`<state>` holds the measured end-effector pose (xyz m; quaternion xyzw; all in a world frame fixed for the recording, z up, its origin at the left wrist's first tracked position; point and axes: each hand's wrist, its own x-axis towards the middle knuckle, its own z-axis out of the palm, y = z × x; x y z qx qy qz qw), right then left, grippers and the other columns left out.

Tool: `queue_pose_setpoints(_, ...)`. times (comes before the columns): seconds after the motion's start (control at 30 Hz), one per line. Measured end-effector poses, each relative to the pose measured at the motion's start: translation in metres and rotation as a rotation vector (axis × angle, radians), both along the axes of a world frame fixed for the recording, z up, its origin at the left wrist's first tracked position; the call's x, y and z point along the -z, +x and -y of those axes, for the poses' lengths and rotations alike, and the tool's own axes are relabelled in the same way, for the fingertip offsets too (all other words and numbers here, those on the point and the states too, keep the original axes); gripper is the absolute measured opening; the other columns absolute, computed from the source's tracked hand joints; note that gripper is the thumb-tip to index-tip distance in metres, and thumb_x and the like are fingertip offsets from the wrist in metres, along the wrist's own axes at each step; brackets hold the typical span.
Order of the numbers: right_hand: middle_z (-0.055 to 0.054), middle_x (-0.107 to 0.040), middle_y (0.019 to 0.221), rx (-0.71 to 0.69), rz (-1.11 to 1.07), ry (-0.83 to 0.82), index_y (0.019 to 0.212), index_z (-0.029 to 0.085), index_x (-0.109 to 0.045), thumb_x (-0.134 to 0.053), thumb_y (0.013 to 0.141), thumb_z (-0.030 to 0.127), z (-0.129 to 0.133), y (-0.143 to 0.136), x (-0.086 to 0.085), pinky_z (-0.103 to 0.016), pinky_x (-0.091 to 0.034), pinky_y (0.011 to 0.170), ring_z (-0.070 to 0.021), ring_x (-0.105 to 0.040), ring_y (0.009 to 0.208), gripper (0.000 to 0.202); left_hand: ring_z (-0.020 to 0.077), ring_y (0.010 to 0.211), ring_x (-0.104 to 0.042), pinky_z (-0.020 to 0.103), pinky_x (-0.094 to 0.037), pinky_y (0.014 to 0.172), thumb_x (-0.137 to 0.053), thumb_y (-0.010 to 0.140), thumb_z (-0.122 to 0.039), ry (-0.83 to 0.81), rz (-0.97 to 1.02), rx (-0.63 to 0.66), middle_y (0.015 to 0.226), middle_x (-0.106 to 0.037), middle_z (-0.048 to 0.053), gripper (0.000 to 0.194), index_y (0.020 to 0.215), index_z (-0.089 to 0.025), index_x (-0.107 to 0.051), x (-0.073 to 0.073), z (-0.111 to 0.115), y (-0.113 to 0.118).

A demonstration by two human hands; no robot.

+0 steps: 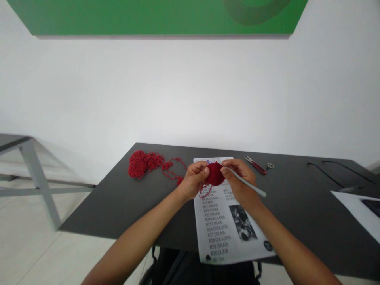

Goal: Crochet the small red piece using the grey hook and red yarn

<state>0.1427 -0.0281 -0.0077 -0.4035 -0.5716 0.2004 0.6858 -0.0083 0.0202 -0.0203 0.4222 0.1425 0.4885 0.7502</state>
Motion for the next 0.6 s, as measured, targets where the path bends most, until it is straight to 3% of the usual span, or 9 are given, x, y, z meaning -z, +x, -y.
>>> queue_pose_setpoints(0.13, -0.001, -0.072, 0.079, -0.023, -0.063, -0.021, 0.089, 0.024, -0.07, -0.079, 0.083, 0.04, -0.002, 0.0, 0.002, -0.026, -0.055, 0.054, -0.0153, -0.065, 0.064, 0.019, 0.0112, 0.062, -0.062, 0.023, -0.048, 0.063, -0.091, 0.068, -0.041, 0.068, -0.046, 0.011, 0.073, -0.07, 0.002, 0.037, 0.08, -0.014, -0.069, 0.002, 0.0, 0.001)
queue_pose_setpoints(0.37, 0.0, -0.073, 0.085, -0.132, -0.233, -0.091, 0.092, 0.024, -0.069, -0.083, 0.08, 0.039, -0.01, 0.003, 0.014, -0.028, -0.058, 0.063, -0.0156, -0.069, 0.07, 0.024, 0.008, 0.054, -0.048, 0.022, -0.032, 0.052, -0.082, 0.074, -0.056, 0.218, -0.185, 0.121, 0.068, -0.062, 0.0, 0.048, 0.089, -0.013, -0.068, 0.002, -0.004, -0.001)
queue_pose_setpoints(0.5, 0.0, -0.075, 0.087, -0.186, -0.325, -0.108, 0.094, 0.025, -0.066, -0.081, 0.081, 0.04, -0.016, 0.006, 0.016, -0.031, -0.059, 0.065, -0.0166, -0.071, 0.07, 0.025, 0.0072, 0.049, -0.035, 0.023, -0.024, 0.049, -0.072, 0.082, -0.062, 0.287, -0.233, 0.096, 0.054, -0.047, -0.004, 0.051, 0.069, -0.014, -0.061, 0.004, -0.01, -0.002)
queue_pose_setpoints(0.6, 0.002, -0.075, 0.085, -0.248, -0.408, -0.131, 0.093, 0.026, -0.066, -0.084, 0.079, 0.04, -0.017, 0.008, 0.014, -0.03, -0.06, 0.065, -0.0164, -0.072, 0.07, 0.027, 0.0061, 0.047, -0.03, 0.023, -0.021, 0.048, -0.074, 0.083, -0.055, 0.209, -0.185, 0.1, 0.051, -0.04, -0.005, 0.05, 0.06, -0.014, -0.056, 0.002, -0.009, -0.002)
